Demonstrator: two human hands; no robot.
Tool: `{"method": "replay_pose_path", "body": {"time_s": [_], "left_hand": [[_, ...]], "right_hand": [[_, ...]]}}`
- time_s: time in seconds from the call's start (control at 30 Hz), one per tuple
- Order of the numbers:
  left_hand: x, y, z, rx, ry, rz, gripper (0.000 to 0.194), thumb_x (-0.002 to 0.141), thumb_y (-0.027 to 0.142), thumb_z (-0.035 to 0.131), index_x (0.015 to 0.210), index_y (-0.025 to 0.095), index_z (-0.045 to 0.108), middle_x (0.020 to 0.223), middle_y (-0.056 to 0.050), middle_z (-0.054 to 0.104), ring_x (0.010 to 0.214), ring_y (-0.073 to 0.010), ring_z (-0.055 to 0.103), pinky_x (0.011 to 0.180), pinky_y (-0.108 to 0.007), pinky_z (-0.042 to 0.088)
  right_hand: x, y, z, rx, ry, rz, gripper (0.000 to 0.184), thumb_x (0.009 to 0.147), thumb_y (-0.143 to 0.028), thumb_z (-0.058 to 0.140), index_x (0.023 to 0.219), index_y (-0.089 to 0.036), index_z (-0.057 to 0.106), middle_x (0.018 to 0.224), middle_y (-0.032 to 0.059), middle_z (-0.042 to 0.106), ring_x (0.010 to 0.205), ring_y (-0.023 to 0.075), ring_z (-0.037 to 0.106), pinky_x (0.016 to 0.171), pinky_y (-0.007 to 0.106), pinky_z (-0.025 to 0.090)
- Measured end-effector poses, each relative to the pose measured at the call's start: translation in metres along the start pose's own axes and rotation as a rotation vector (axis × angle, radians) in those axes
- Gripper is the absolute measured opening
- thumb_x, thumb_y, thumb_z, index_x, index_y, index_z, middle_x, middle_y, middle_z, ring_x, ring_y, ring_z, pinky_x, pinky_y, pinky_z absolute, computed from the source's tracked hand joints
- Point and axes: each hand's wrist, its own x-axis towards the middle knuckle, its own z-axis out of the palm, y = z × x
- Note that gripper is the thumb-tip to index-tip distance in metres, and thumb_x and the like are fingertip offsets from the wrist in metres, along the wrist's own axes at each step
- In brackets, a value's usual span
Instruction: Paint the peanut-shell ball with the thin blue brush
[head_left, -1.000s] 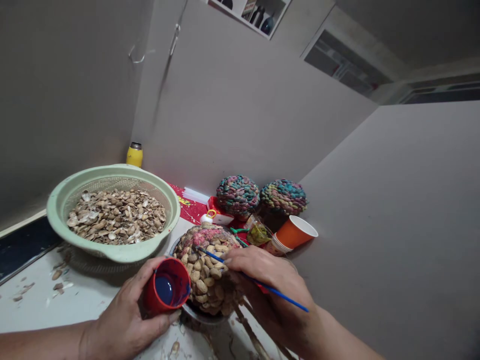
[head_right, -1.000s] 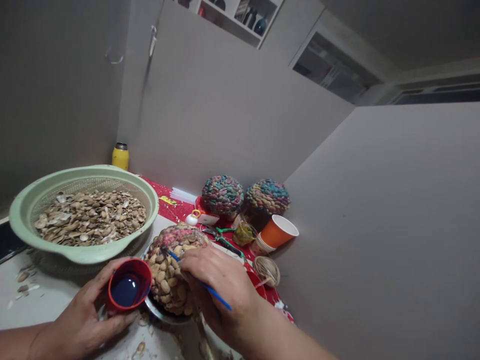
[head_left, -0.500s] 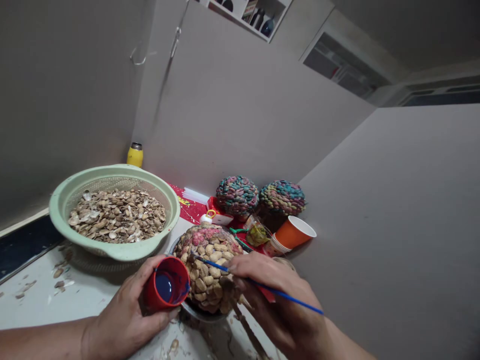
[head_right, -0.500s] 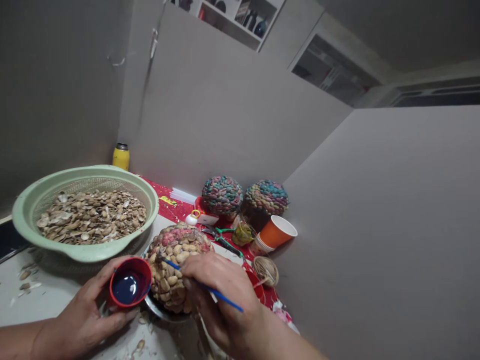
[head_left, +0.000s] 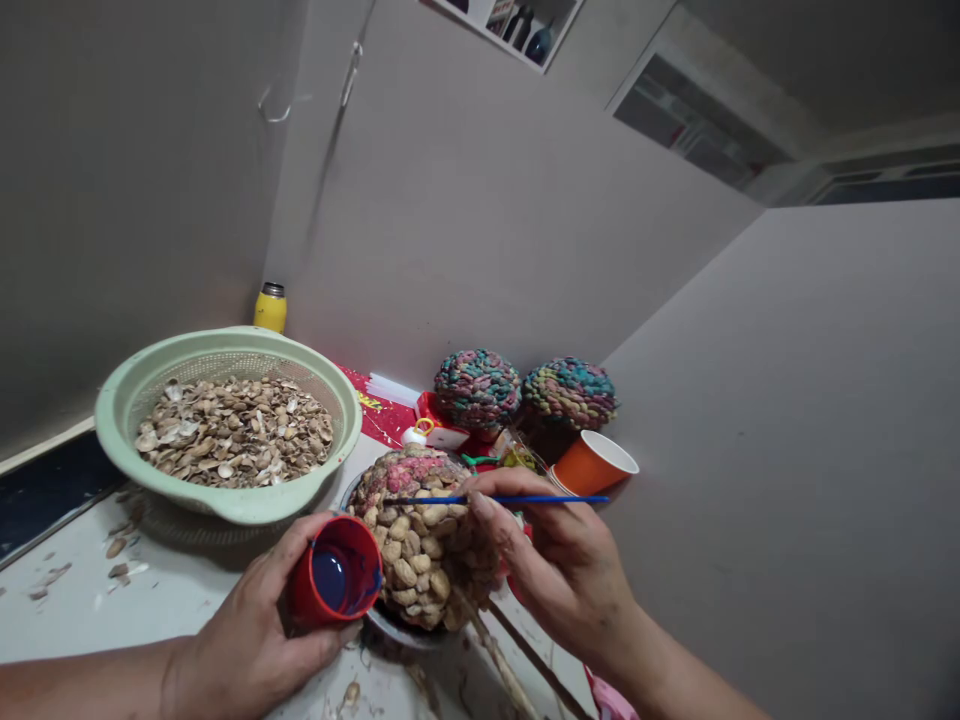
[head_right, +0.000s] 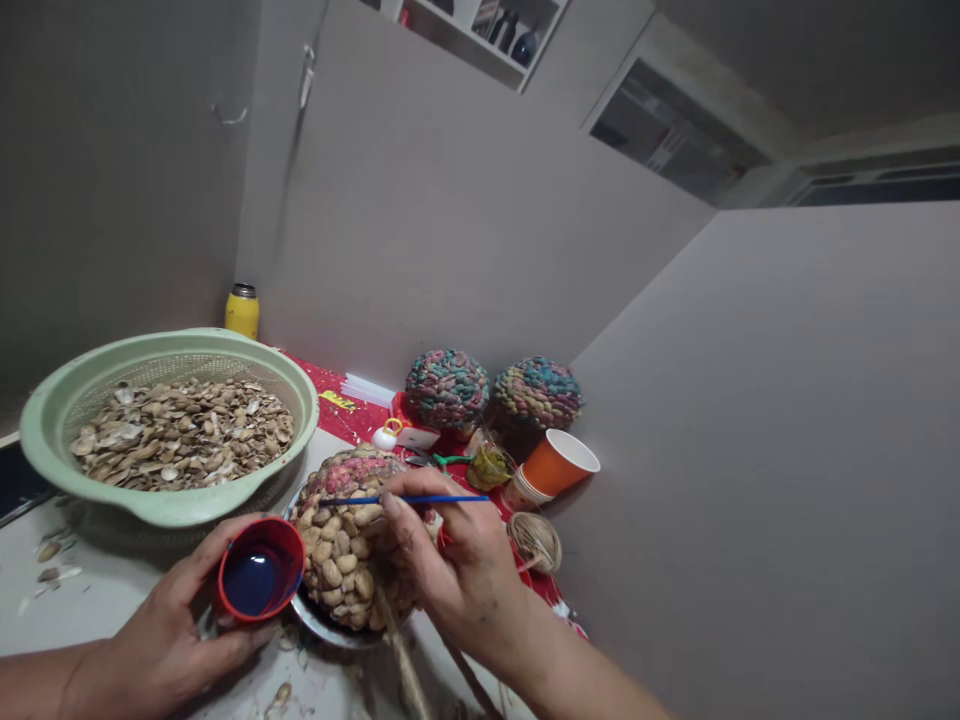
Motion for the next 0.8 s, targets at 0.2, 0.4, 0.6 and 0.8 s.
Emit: {"method": "replay_pose_path", "body": {"time_s": [0.2, 0.4, 0.6, 0.8], "left_hand": [[0.006, 0.01, -0.003, 0.041, 0.014, 0.034, 0.062, 0.073, 0.022, 0.082, 0.131, 0.022, 0.061, 0.12, -0.013, 0.084, 0.104, -0.0282, 0.082, 0.091, -0.034, 0.067], [-0.001, 0.01, -0.003, 0.085, 0.047, 0.148, 0.067, 0.077, 0.022, 0.084, 0.138, 0.024, 0.056, 0.125, -0.013, 0.079, 0.111, -0.0294, 0.079, 0.101, -0.041, 0.064], [-0.005, 0.013, -0.005, 0.036, 0.062, 0.249, 0.076, 0.076, 0.03, 0.09, 0.143, 0.032, 0.053, 0.124, -0.008, 0.078, 0.113, -0.0286, 0.078, 0.101, -0.038, 0.064], [-0.007, 0.012, -0.004, 0.027, 0.082, 0.273, 0.075, 0.074, 0.03, 0.091, 0.14, 0.03, 0.056, 0.12, -0.008, 0.08, 0.108, -0.0282, 0.08, 0.099, -0.035, 0.064]], "right_hand": [[-0.005, -0.01, -0.007, 0.115, 0.007, 0.043, 0.014, 0.097, -0.013, 0.066, 0.104, -0.024, 0.071, 0.093, 0.0022, 0.078, 0.081, 0.0135, 0.077, 0.075, 0.02, 0.063], [-0.001, -0.029, 0.0, 0.331, -0.236, -0.105, 0.022, 0.096, -0.006, 0.065, 0.11, -0.023, 0.067, 0.089, 0.0037, 0.079, 0.083, 0.0164, 0.077, 0.076, 0.027, 0.064], [0.012, -0.033, 0.01, 0.334, -0.471, -0.23, 0.014, 0.101, -0.008, 0.057, 0.106, -0.017, 0.067, 0.094, 0.0083, 0.08, 0.087, 0.016, 0.075, 0.084, 0.028, 0.062], [0.009, -0.036, 0.007, 0.324, -0.569, -0.156, 0.011, 0.102, -0.014, 0.061, 0.105, -0.02, 0.069, 0.091, 0.0058, 0.08, 0.083, 0.0152, 0.074, 0.08, 0.027, 0.061]]}}
